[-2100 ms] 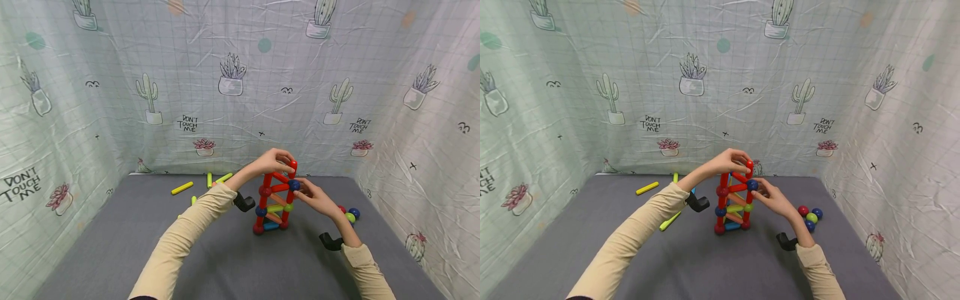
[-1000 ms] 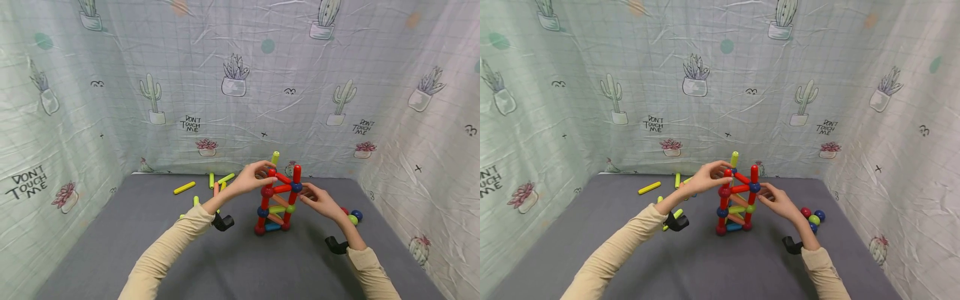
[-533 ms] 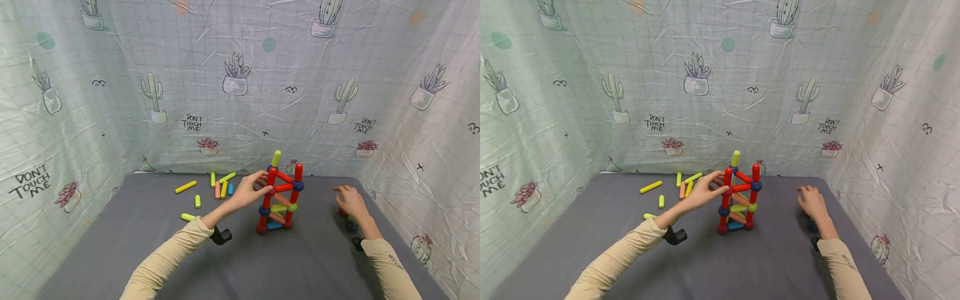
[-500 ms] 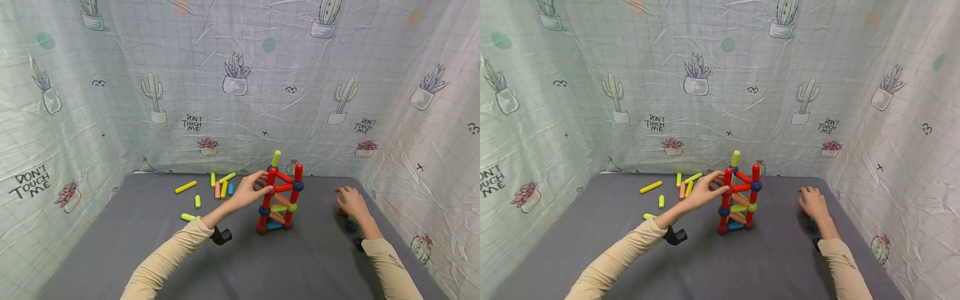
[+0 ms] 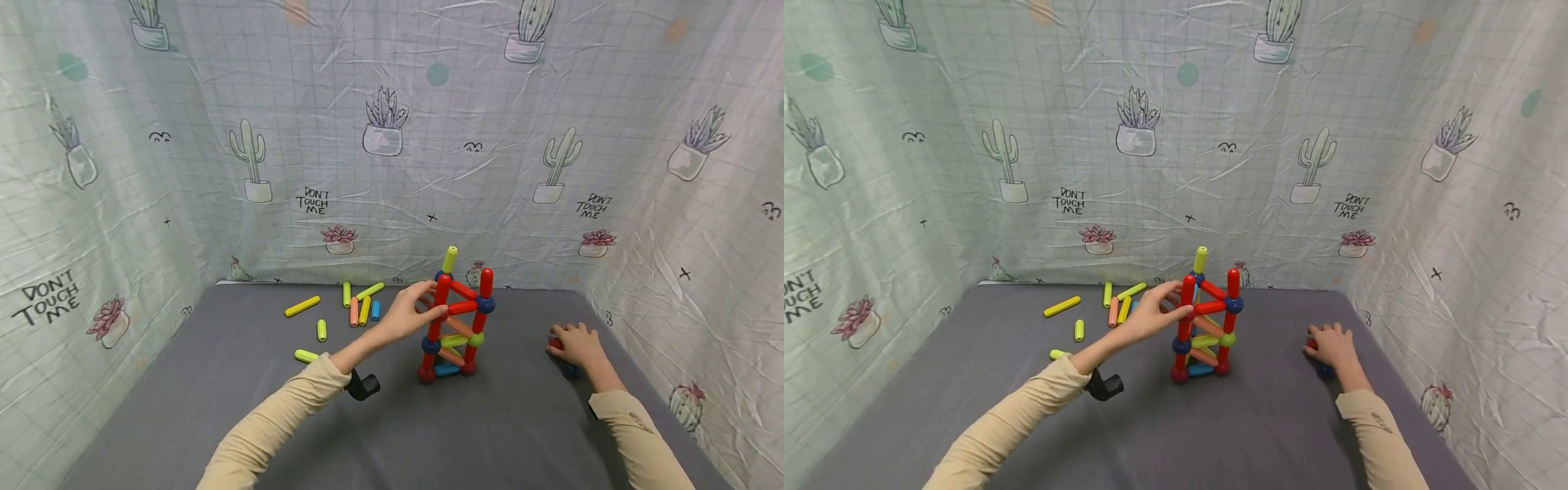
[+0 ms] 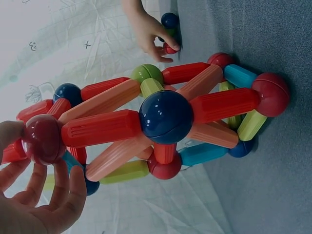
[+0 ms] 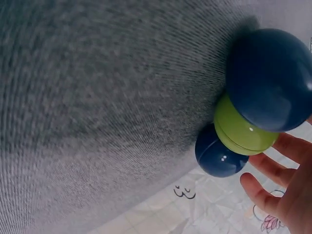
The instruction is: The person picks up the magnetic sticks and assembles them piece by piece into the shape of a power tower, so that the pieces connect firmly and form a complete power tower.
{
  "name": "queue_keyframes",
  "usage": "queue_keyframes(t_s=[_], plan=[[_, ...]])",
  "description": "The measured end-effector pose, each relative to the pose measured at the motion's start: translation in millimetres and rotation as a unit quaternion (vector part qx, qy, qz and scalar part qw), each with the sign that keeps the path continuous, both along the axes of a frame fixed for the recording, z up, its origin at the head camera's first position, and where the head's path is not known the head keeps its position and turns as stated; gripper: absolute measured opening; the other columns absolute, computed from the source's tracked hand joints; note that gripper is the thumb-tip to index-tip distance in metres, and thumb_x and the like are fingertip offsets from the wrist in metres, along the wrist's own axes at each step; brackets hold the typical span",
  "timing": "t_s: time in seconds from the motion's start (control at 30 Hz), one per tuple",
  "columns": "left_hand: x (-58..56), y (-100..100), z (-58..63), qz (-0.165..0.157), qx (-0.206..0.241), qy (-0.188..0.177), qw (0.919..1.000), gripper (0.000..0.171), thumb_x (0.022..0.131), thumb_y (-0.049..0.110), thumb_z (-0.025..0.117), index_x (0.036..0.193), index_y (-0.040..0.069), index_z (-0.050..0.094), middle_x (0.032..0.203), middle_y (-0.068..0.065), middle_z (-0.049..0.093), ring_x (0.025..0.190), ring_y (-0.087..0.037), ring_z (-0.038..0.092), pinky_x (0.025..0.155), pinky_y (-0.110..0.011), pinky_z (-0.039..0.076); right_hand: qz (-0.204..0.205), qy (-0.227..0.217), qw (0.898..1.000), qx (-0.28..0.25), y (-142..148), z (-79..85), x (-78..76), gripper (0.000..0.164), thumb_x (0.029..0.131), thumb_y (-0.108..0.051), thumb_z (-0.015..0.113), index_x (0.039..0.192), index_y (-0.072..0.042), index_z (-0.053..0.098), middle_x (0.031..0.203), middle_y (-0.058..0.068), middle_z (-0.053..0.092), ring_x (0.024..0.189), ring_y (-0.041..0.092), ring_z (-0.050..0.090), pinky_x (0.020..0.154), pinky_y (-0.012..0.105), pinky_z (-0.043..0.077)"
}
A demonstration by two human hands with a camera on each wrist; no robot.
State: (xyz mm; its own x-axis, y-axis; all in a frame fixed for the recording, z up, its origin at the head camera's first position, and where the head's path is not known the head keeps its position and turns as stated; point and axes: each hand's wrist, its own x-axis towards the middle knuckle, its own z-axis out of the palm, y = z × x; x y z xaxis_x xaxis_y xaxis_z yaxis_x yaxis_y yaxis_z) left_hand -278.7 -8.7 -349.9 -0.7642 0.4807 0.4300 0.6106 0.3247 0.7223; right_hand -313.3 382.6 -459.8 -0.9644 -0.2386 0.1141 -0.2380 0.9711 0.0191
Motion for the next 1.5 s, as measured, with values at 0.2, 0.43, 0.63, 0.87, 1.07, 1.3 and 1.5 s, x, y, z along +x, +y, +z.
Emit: queue_keyframes(t_s=[0.2,0.43,0.63,0.87,1.07,1.3,1.5], plan=[[0.2,0.3,0.1,-0.002,-0.001,-0.005,1.0000,0.034,0.088,0.023,0.056,0.118,0.008,0.052,0.115,-0.012,0.056,0.086,-0.021,0.059,0.064,-0.024,0.050,0.016,0.023,1.000,0.002,-1.1,-2.2,-1.3,0.029,0.078,-0.026,0.066,0.096,-0.006,0.057,0.084,0.016,0.059,0.074,0.032,0.048,0.059,0.047,0.035],[-0.5,-0.5,-1.5,0.007,0.003,-0.003,1.0000,0.035,0.091,0.026,0.051,0.121,0.008,0.051,0.116,-0.014,0.056,0.086,-0.022,0.060,0.070,-0.029,0.050,0.072,0.067,0.991,-0.096,-29.6,47.3,-4.6,0.034,0.080,-0.014,0.064,0.110,-0.001,0.054,0.094,0.021,0.055,0.081,0.034,0.052,0.062,0.045,0.043],[-1.1,-2.2,-1.6,0.017,0.007,-0.005,0.9998,0.035,0.090,0.023,0.053,0.122,0.008,0.051,0.117,-0.014,0.056,0.086,-0.023,0.060,0.068,-0.026,0.049,0.156,0.131,0.959,-0.198,-87.3,131.4,-6.7,0.039,0.081,-0.011,0.064,0.113,0.005,0.051,0.099,0.021,0.058,0.089,0.032,0.053,0.074,0.047,0.044],[5.5,-1.9,9.1,0.013,-0.002,-0.013,0.9998,0.035,0.090,0.017,0.052,0.122,0.002,0.050,0.119,-0.019,0.054,0.088,-0.028,0.060,0.064,-0.022,0.048,0.235,0.177,0.935,-0.197,-143.7,194.9,-1.9,0.039,0.081,-0.015,0.064,0.117,-0.002,0.053,0.107,0.016,0.059,0.099,0.030,0.050,0.084,0.049,0.041],[-2.4,-1.1,0.4,0.004,-0.002,-0.010,0.9999,0.036,0.090,0.025,0.052,0.123,0.009,0.050,0.120,-0.014,0.054,0.087,-0.024,0.060,0.065,-0.024,0.049,0.265,0.166,0.938,-0.153,-171.3,207.7,-9.4,0.042,0.082,-0.017,0.063,0.121,-0.005,0.053,0.109,0.016,0.058,0.100,0.030,0.050,0.085,0.048,0.042],[-1.7,-0.8,0.5,0.000,-0.010,0.000,0.9999,0.035,0.091,0.026,0.051,0.121,0.009,0.052,0.118,-0.013,0.055,0.084,-0.021,0.060,0.066,-0.024,0.049,0.233,0.105,0.956,-0.142,-187.6,209.2,-18.4,0.043,0.083,-0.018,0.062,0.123,-0.005,0.050,0.116,0.015,0.057,0.102,0.030,0.049,0.088,0.047,0.039],[-1.2,-0.8,-0.7,0.002,-0.008,-0.004,1.0000,0.034,0.090,0.025,0.052,0.121,0.008,0.052,0.119,-0.014,0.055,0.084,-0.022,0.060,0.068,-0.031,0.050,0.235,0.093,0.954,-0.162,-186.7,205.3,-19.7,0.043,0.085,-0.021,0.060,0.123,-0.004,0.050,0.118,0.016,0.056,0.105,0.031,0.048,0.089,0.048,0.038]])
